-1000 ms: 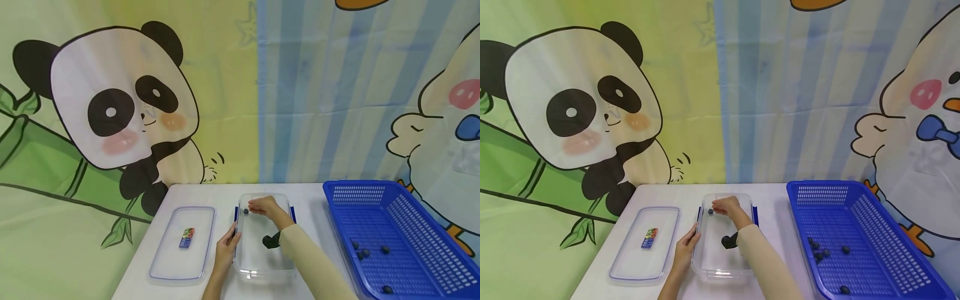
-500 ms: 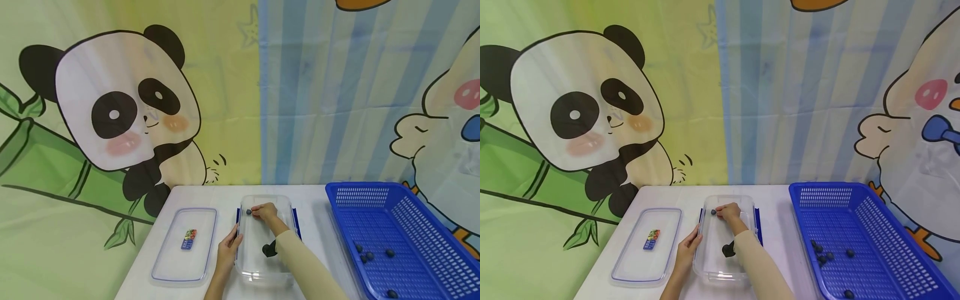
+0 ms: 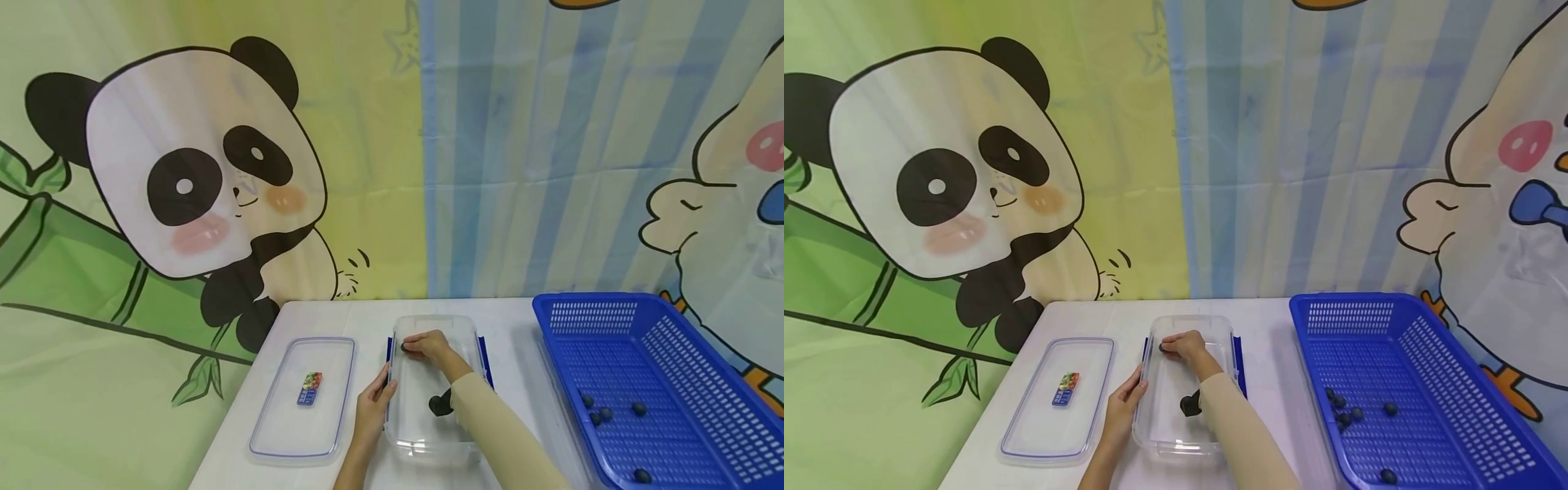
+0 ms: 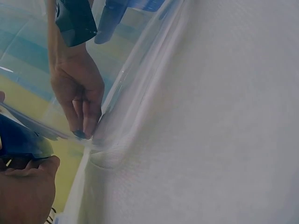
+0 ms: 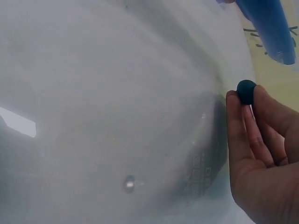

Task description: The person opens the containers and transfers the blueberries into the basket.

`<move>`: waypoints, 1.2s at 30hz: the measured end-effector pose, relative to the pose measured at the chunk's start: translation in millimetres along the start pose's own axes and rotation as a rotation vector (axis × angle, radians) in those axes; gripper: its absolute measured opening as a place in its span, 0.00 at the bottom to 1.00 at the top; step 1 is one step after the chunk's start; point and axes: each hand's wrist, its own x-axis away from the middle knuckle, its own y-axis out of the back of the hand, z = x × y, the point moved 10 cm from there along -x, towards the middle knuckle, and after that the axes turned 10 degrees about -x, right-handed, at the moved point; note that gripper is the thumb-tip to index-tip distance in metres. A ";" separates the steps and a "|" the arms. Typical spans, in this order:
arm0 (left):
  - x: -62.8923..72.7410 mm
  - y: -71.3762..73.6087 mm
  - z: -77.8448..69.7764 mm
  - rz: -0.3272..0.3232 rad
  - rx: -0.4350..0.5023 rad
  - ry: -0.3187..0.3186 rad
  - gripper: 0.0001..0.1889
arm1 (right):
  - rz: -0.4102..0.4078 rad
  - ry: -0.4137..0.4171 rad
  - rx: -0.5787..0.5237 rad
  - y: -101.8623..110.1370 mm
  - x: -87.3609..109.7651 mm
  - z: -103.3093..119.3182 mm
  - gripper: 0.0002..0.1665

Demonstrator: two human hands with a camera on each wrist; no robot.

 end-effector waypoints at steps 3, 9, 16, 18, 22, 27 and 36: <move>-2.2 -2.0 1.8 0.004 0.009 -0.020 0.25 | 0.016 -0.013 0.021 0.2 3.0 5.4 0.14; -13.1 -3.6 21.5 0.000 -0.016 -0.033 0.25 | 0.109 -0.005 0.024 -4.8 8.9 25.8 0.14; -14.8 -2.9 28.5 -0.014 -0.002 -0.031 0.26 | 0.329 -0.051 0.084 -10.1 23.2 45.6 0.16; -14.3 -2.7 28.5 -0.015 -0.008 -0.022 0.25 | 0.413 -0.078 0.122 -11.2 31.4 49.6 0.16; -14.6 -1.5 27.9 -0.016 -0.043 -0.021 0.25 | 0.547 -0.118 0.191 -6.9 49.0 56.5 0.19; -14.8 1.3 30.8 -0.029 -0.043 -0.002 0.25 | 0.589 -0.132 0.210 13.9 63.1 67.8 0.19; -5.0 4.0 13.1 -0.029 -0.034 0.017 0.25 | 0.580 -0.112 0.218 69.4 75.3 91.7 0.17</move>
